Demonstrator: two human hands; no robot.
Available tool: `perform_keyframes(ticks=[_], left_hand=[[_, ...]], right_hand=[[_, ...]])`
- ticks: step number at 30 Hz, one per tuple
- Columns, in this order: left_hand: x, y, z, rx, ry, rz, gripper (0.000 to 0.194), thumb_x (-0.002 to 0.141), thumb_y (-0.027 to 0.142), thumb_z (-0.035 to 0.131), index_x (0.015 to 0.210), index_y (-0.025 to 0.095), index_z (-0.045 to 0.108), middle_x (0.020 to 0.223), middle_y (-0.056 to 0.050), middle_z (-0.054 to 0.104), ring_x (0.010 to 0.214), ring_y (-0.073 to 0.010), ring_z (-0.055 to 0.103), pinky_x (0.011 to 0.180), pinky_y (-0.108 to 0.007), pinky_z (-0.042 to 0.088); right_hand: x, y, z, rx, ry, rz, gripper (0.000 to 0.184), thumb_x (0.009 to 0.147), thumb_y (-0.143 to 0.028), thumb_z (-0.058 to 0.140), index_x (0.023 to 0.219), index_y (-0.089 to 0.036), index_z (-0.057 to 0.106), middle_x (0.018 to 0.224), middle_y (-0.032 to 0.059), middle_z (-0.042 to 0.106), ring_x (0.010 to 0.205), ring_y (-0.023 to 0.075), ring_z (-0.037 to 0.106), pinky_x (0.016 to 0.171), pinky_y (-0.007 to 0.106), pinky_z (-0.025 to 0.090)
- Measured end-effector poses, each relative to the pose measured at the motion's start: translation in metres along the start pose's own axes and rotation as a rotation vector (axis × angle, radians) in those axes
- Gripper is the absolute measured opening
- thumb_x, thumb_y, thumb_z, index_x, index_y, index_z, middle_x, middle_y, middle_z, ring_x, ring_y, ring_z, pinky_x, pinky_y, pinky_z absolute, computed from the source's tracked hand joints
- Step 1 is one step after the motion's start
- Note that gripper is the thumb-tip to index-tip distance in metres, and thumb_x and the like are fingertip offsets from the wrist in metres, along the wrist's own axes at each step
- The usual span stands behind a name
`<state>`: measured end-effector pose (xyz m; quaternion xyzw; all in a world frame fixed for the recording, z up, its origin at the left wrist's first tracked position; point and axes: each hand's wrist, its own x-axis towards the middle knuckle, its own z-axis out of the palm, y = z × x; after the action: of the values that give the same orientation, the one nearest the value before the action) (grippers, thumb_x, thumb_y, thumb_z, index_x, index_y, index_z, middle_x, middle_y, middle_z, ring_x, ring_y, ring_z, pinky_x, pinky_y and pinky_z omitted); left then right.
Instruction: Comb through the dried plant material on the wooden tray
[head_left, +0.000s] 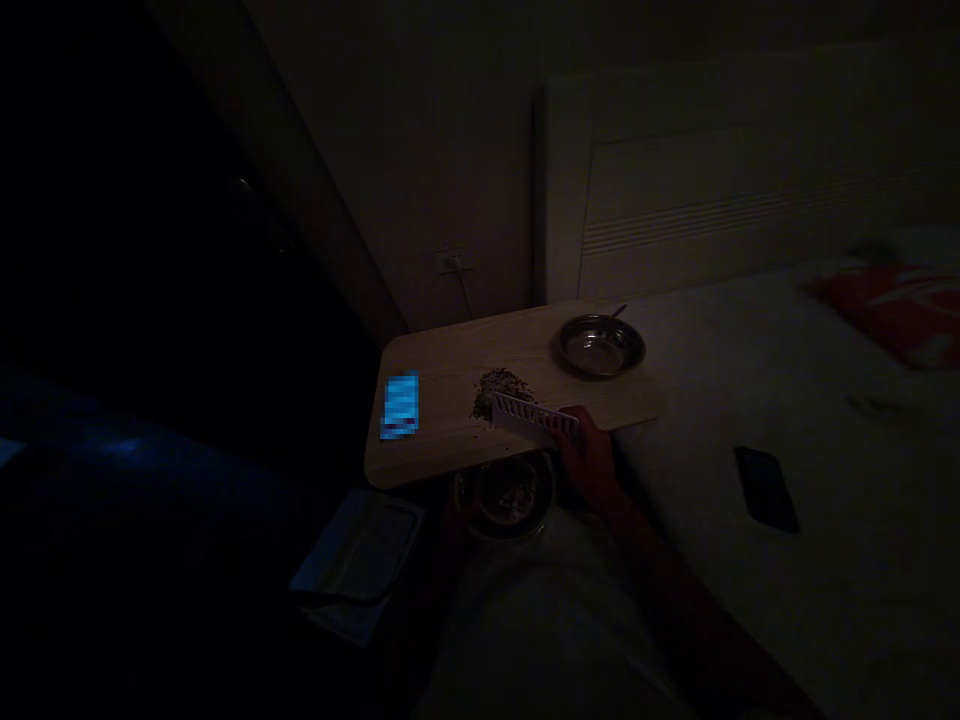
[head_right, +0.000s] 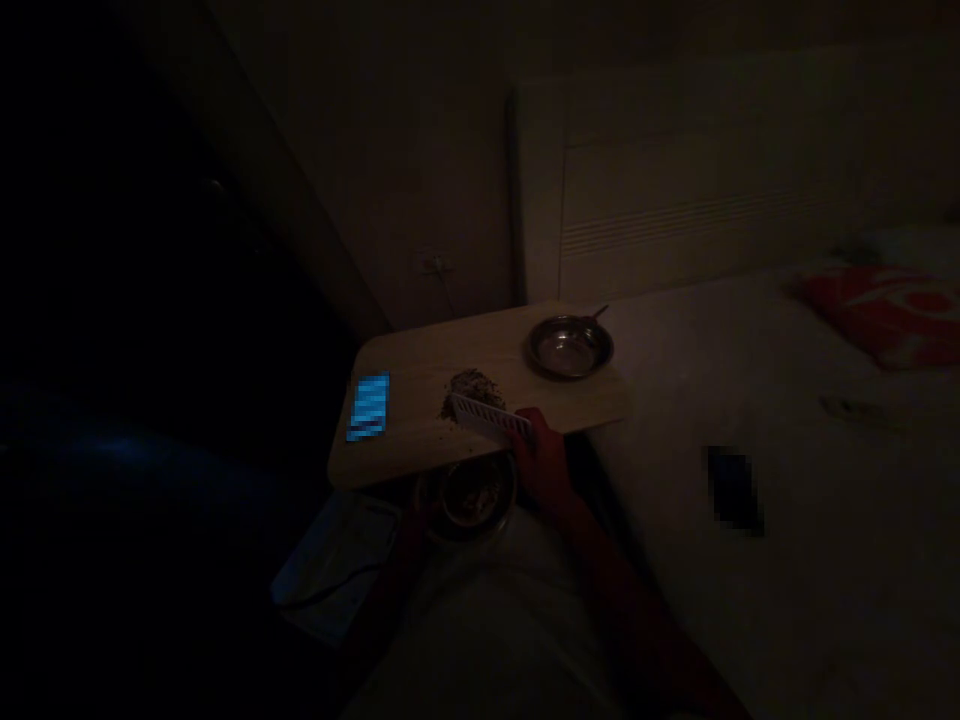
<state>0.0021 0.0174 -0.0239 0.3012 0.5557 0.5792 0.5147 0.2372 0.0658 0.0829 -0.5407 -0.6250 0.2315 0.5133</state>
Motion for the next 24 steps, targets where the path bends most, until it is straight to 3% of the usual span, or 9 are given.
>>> perform_keyframes(ticks=[5,11,24], left_hand=[[0.000,-0.001,-0.002,-0.017,-0.023,-0.074,0.072,0.060,0.038,0.080,0.128,0.023,0.061,0.133,-0.011,0.065,0.133,-0.0395,0.050,0.109,-0.052,0.040],[0.004,-0.002,-0.002,0.030,-0.019,0.052,0.067,0.060,0.037,0.079,0.123,0.024,0.065,0.134,-0.009,0.065,0.135,-0.0372,0.048,0.113,-0.048,0.036],[0.007,-0.006,-0.005,0.029,-0.052,0.031,0.073,0.060,0.036,0.080,0.129,0.022,0.062,0.139,-0.010,0.062,0.139,-0.0380,0.043,0.115,-0.049,0.033]], right_hand=[[-0.004,-0.001,0.000,0.019,0.002,0.022,0.013,0.090,-0.033,0.056,0.098,-0.022,0.057,0.076,-0.0002,0.066,0.066,0.0177,0.061,0.059,0.026,0.044],[-0.006,-0.004,0.008,0.039,-0.005,0.019,0.015,0.092,-0.035,0.054,0.099,-0.021,0.057,0.077,0.0008,0.067,0.066,0.0176,0.061,0.060,0.026,0.045],[-0.005,-0.005,0.027,0.079,-0.034,0.028,0.016,0.092,-0.033,0.054,0.103,-0.021,0.059,0.081,0.0019,0.068,0.072,0.0195,0.064,0.064,0.028,0.047]])
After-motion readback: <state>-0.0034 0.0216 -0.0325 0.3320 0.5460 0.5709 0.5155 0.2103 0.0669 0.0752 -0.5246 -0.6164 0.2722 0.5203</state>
